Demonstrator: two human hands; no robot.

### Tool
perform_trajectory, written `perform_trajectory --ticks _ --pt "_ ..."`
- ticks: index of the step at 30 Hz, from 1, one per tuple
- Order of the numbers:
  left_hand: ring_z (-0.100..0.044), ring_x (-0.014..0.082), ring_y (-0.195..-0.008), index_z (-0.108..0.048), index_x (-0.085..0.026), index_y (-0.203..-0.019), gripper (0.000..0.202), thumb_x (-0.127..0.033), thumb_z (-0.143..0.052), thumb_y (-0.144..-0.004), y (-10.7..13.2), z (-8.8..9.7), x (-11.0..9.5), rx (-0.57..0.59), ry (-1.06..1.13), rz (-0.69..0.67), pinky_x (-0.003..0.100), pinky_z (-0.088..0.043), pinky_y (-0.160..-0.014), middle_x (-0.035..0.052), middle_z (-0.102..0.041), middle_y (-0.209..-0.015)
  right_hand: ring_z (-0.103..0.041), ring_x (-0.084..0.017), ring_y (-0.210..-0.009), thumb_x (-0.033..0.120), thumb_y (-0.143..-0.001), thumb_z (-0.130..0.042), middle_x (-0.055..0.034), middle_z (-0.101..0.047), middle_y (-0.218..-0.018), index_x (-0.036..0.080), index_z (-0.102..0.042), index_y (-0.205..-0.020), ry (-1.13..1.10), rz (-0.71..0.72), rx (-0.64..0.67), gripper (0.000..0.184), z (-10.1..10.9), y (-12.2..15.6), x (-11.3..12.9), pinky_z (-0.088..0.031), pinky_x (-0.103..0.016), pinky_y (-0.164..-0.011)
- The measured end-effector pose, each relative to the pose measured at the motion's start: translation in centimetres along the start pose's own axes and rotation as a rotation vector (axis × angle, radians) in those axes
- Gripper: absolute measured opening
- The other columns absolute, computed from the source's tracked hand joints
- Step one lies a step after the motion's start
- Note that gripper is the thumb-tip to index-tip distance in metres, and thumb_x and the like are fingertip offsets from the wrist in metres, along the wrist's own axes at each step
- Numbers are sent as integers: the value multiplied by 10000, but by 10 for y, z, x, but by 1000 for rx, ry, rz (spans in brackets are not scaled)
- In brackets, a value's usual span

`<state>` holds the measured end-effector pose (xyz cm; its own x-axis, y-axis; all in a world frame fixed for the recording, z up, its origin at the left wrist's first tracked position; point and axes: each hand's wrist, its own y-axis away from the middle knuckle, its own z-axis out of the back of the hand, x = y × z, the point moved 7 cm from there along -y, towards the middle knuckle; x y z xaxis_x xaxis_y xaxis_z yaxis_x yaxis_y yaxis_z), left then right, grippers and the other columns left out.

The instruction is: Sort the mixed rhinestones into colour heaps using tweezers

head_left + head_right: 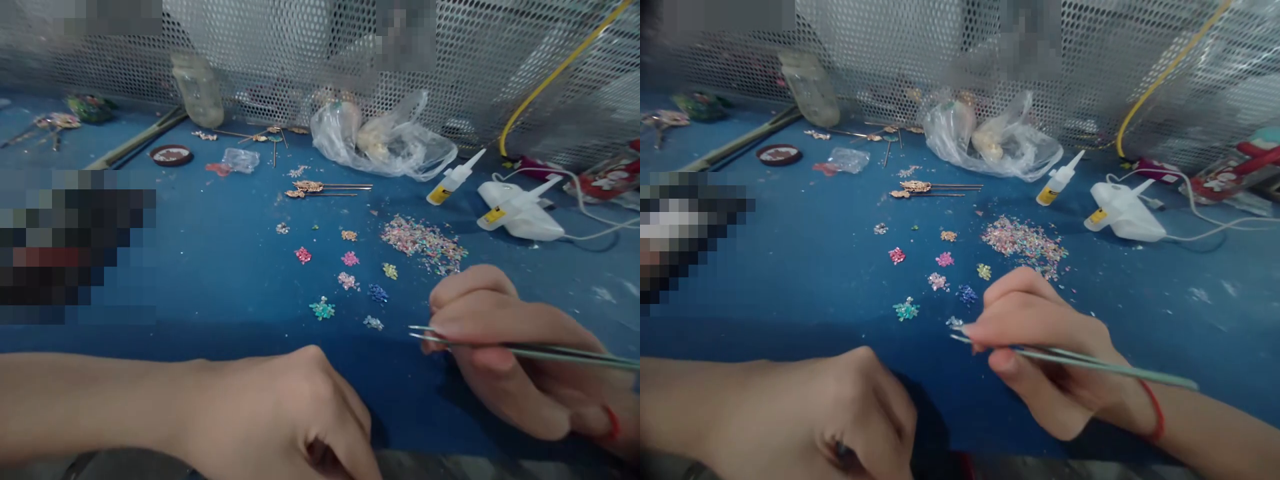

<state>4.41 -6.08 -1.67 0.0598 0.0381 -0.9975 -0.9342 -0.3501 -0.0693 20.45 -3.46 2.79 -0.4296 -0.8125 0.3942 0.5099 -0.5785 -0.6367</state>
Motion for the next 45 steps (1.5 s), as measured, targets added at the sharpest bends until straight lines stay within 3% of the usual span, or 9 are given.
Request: perform_trajectory --ticks 6,11,14,18,25,29,34,39,45 --pt "-468 40 -539 -566 -157 -666 192 -72 -689 -787 0 0 6 -59 -102 -56 130 -385 -505 -46 -547 -654 -651 -216 -650 200 -979 -568 -29 -729 -763 296 -726 -1129 -109 11 -67 238 -9 -4 -8 -560 -397 -604" --pt "-543 98 -608 -522 -191 -725 233 -197 -685 -892 -7 -16 10 125 -516 -149 196 -413 -497 -13 -610 -713 -661 -197 -661 110 -894 -605 -9 -705 -710 248 -722 -1034 -124 50 -54 228 -13 -13 -1 -555 -338 -574" --pt "-596 134 -629 -632 -188 -935 94 -280 -636 -952 -13 -24 13 203 -686 -208 241 -418 -474 10 -685 -781 -655 -177 -644 79 -863 -606 3 -696 -704 240 -712 -1012 -120 62 -35 244 -16 -18 1 -553 -316 -581" --pt "-655 132 -692 -660 -90 -1213 314 -275 -459 -1058 -16 -18 1 170 -676 -262 217 -502 -572 44 -751 -894 -660 -179 -697 64 -861 -612 -6 -699 -740 234 -701 -1016 -82 41 -29 247 -18 -19 0 -544 -306 -596" --pt "-556 145 -600 -677 -137 -830 179 -171 -573 -972 14 -15 -6 -77 -854 -481 331 -416 -496 43 -691 -760 -665 -189 -768 72 -889 -630 -20 -714 -804 236 -718 -997 9 -8 -27 215 -23 -23 -5 -549 -337 -668" --pt "-406 108 -468 -509 -200 -571 422 -254 -609 -978 20 -14 -15 -169 -986 -621 319 -362 -432 9 -616 -657 -679 -205 -798 60 -865 -693 -8 -745 -799 263 -757 -1001 10 -14 -38 252 -22 -27 -6 -563 -357 -691" --pt "-341 88 -409 -448 -196 -498 472 -181 -625 -935 15 40 -54 -302 -1260 -497 290 -207 -415 -43 -440 -451 -697 -213 -882 72 -892 -692 -18 -773 -868 265 -771 -1033 14 -46 -24 251 -18 -32 -15 -582 -374 -768" --pt "-394 38 -374 -574 -171 -510 523 -229 -497 -1023 33 126 -61 -837 -1217 -168 207 -266 -461 -57 -450 -393 -694 -209 -958 198 -974 -657 -34 -766 -930 249 -754 -1027 34 -70 99 122 -22 -34 -29 -590 -367 -830" --pt "-189 45 -440 -375 -163 -470 564 -274 -458 -1017 35 142 -30 -767 -1163 53 225 -182 -459 -73 -247 -444 -695 -189 -1036 209 -1014 -619 -41 -752 -939 204 -686 -1022 146 99 261 67 -33 -28 -15 -544 -353 -906"
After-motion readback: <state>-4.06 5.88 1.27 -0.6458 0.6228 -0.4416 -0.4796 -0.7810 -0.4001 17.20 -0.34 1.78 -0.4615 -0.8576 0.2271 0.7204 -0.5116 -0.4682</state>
